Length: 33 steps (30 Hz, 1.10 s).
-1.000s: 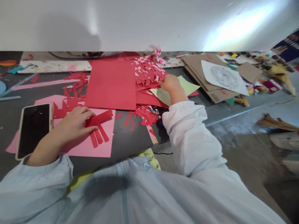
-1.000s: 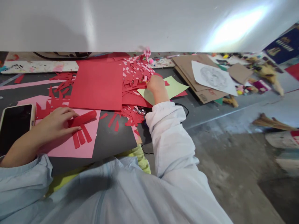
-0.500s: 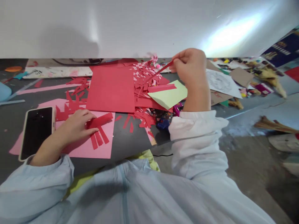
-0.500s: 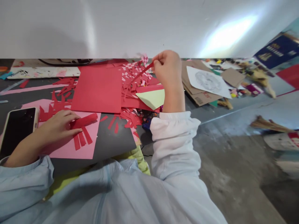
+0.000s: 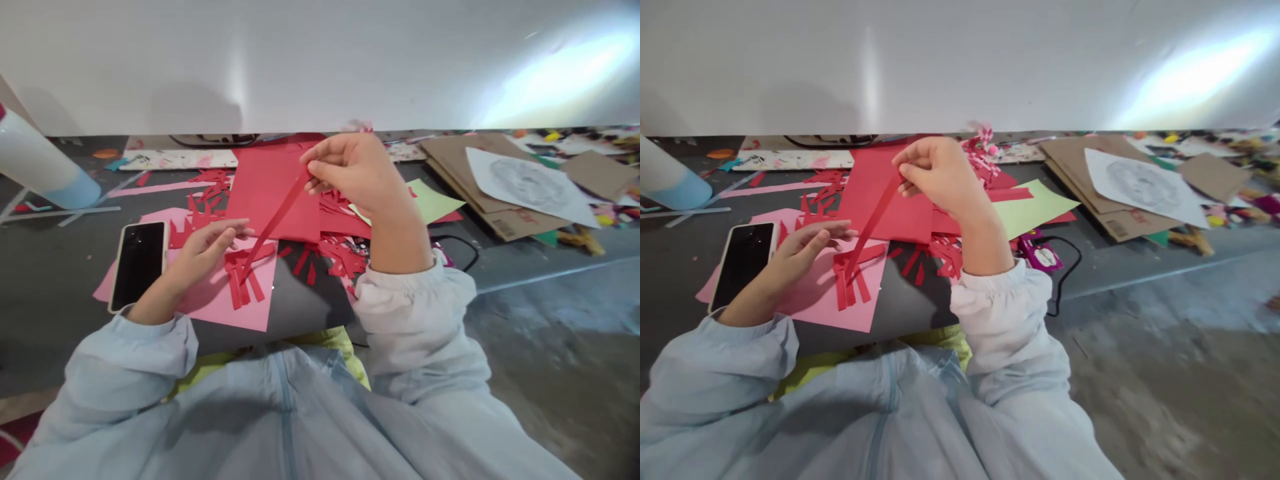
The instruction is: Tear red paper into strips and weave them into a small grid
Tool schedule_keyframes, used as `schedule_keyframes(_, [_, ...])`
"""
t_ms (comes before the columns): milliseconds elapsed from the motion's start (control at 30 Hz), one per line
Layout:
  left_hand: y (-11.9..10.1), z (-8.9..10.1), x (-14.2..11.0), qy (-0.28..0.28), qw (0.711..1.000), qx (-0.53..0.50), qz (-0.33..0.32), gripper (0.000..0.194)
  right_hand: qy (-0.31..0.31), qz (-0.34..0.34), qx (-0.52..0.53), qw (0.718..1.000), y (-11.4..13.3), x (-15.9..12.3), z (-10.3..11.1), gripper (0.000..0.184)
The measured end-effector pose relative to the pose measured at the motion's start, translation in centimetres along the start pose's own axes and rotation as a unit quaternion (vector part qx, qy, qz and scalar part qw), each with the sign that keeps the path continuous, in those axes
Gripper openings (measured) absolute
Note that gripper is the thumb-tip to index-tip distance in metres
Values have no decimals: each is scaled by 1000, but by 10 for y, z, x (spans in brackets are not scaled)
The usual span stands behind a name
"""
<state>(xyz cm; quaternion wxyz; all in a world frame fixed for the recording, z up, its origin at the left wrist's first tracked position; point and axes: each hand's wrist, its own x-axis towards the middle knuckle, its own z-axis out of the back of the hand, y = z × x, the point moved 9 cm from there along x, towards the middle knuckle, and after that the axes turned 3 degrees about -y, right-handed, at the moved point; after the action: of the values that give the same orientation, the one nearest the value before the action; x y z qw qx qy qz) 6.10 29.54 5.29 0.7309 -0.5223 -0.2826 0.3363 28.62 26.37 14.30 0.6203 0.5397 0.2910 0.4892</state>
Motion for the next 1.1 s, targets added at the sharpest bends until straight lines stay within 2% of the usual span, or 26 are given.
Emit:
schedule_keyframes(100, [7,-5,-2,18,998,-25,56,58,41,22,-2,999,-9,3,-27,24])
schedule_keyframes(200, [13,-7,-4,31,995,-19,93,43,35,18,0,999,-20,5,-39,24])
schedule_keyframes(367, [12,-7,-5,45,991,-12,122,32,-22,-9,20,1000,-40,9,-44,27])
schedule_keyframes(500, [9,-10,-4,58,989,-29,130,37,-61,-5,22,998,-60,12,-48,23])
schedule_keyframes(667, [23,-4,-4,29,981,-51,185,34,-90,-6,-27,996,-81,12,-46,18])
schedule_keyframes(833, [34,1,-5,5,974,-62,217,45,-137,20,-3,990,-78,10,-28,15])
schedule_keyframes(967, [35,1,-4,3,973,-69,222,40,-174,56,-15,983,-67,5,-15,16])
schedule_keyframes(1033, [34,1,-5,1,971,-82,226,37,-164,68,-10,984,-63,3,-19,18])
schedule_keyframes(1100, [35,0,-5,-10,969,-95,230,35,-126,77,11,989,-60,-1,-31,20])
